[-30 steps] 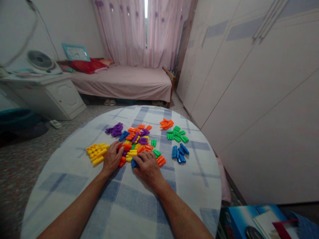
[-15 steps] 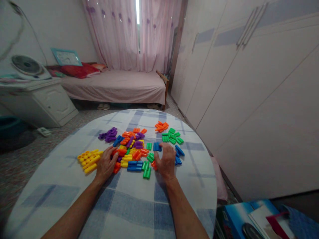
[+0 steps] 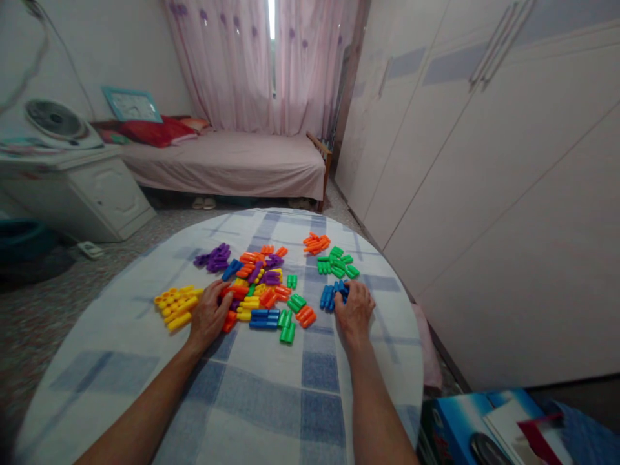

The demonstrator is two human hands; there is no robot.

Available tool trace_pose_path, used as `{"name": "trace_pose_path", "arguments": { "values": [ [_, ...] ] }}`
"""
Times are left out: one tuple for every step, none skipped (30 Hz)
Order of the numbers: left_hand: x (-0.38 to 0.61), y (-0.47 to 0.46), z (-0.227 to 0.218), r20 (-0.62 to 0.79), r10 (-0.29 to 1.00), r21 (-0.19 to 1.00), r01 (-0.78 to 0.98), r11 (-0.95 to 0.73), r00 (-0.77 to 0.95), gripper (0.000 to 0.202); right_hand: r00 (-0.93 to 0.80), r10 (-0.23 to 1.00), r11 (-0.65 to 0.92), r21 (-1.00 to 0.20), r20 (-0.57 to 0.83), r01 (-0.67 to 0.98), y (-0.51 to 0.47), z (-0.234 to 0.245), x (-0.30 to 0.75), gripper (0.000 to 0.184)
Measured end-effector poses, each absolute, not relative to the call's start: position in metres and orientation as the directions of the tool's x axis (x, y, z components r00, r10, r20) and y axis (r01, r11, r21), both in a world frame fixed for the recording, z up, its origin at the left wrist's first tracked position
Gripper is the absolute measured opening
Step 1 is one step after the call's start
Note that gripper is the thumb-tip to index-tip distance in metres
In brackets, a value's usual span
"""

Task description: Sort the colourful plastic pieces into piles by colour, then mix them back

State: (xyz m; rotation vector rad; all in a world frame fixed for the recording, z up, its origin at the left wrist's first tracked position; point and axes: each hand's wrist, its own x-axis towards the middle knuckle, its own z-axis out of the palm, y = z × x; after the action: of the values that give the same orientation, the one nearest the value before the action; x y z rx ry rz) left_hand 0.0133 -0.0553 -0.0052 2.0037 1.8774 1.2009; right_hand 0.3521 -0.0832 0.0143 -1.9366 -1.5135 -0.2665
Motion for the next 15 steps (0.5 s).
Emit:
{"name": "trace_pose_path", "arguments": {
  "values": [
    [0.014, -0.056, -0.005, 0.44, 0.893, 0.598, 0.773, -0.21, -0.098, 0.041, 0.308, 0.784, -0.109, -0.368, 0.54, 0.923, -0.083, 0.016, 0.351, 0.028],
    [0.014, -0.056, -0.004, 0.439, 0.893, 0.6, 0.772, -0.211, -0.097, 0.041, 0.302, 0.773, -0.095, -0.368, 0.558, 0.925, -0.084, 0.018, 0.349, 0.029],
    [0.014, -0.057, -0.004, 0.438, 0.893, 0.601, 0.771, -0.209, -0.099, 0.04, 0.287, 0.762, -0.069, -0.367, 0.581, 0.928, -0.084, 0.021, 0.345, 0.03],
    [0.015, -0.057, -0.004, 0.438, 0.893, 0.602, 0.771, -0.207, -0.102, 0.04, 0.256, 0.754, -0.023, -0.365, 0.605, 0.931, -0.085, 0.024, 0.34, 0.031],
    [0.015, -0.057, -0.003, 0.439, 0.893, 0.602, 0.772, -0.205, -0.105, 0.039, 0.21, 0.749, 0.042, -0.362, 0.628, 0.931, -0.086, 0.027, 0.333, 0.031],
    [0.015, -0.057, -0.003, 0.44, 0.891, 0.601, 0.773, -0.203, -0.108, 0.038, 0.149, 0.75, 0.122, -0.357, 0.644, 0.926, -0.088, 0.03, 0.324, 0.03],
    [0.015, -0.057, -0.004, 0.443, 0.89, 0.6, 0.774, -0.203, -0.109, 0.037, 0.077, 0.755, 0.21, -0.352, 0.651, 0.912, -0.09, 0.033, 0.315, 0.029],
    [0.015, -0.057, -0.004, 0.445, 0.889, 0.598, 0.775, -0.205, -0.109, 0.036, -0.001, 0.76, 0.298, -0.346, 0.649, 0.89, -0.093, 0.034, 0.304, 0.028],
    [0.015, -0.057, -0.004, 0.447, 0.888, 0.597, 0.776, -0.206, -0.108, 0.036, -0.078, 0.765, 0.374, -0.343, 0.639, 0.861, -0.096, 0.035, 0.292, 0.028],
    [0.015, -0.057, -0.004, 0.45, 0.886, 0.594, 0.778, -0.207, -0.108, 0.036, -0.15, 0.769, 0.438, -0.341, 0.622, 0.832, -0.099, 0.036, 0.281, 0.028],
    [0.014, -0.057, -0.005, 0.453, 0.885, 0.591, 0.779, -0.208, -0.107, 0.036, -0.215, 0.771, 0.489, -0.341, 0.6, 0.803, -0.102, 0.035, 0.27, 0.029],
    [0.014, -0.057, -0.005, 0.453, 0.885, 0.589, 0.781, -0.209, -0.105, 0.036, -0.271, 0.772, 0.526, -0.341, 0.574, 0.779, -0.105, 0.034, 0.261, 0.031],
    [0.014, -0.057, -0.005, 0.454, 0.885, 0.587, 0.782, -0.21, -0.103, 0.036, -0.315, 0.775, 0.551, -0.34, 0.548, 0.762, -0.108, 0.033, 0.252, 0.033],
    [0.015, -0.057, -0.004, 0.454, 0.885, 0.587, 0.781, -0.213, -0.1, 0.037, -0.347, 0.779, 0.563, -0.34, 0.521, 0.753, -0.11, 0.032, 0.245, 0.034],
    [0.015, -0.057, -0.004, 0.454, 0.886, 0.587, 0.78, -0.216, -0.097, 0.037, -0.367, 0.787, 0.565, -0.341, 0.496, 0.752, -0.112, 0.031, 0.24, 0.035]
  ]
}}
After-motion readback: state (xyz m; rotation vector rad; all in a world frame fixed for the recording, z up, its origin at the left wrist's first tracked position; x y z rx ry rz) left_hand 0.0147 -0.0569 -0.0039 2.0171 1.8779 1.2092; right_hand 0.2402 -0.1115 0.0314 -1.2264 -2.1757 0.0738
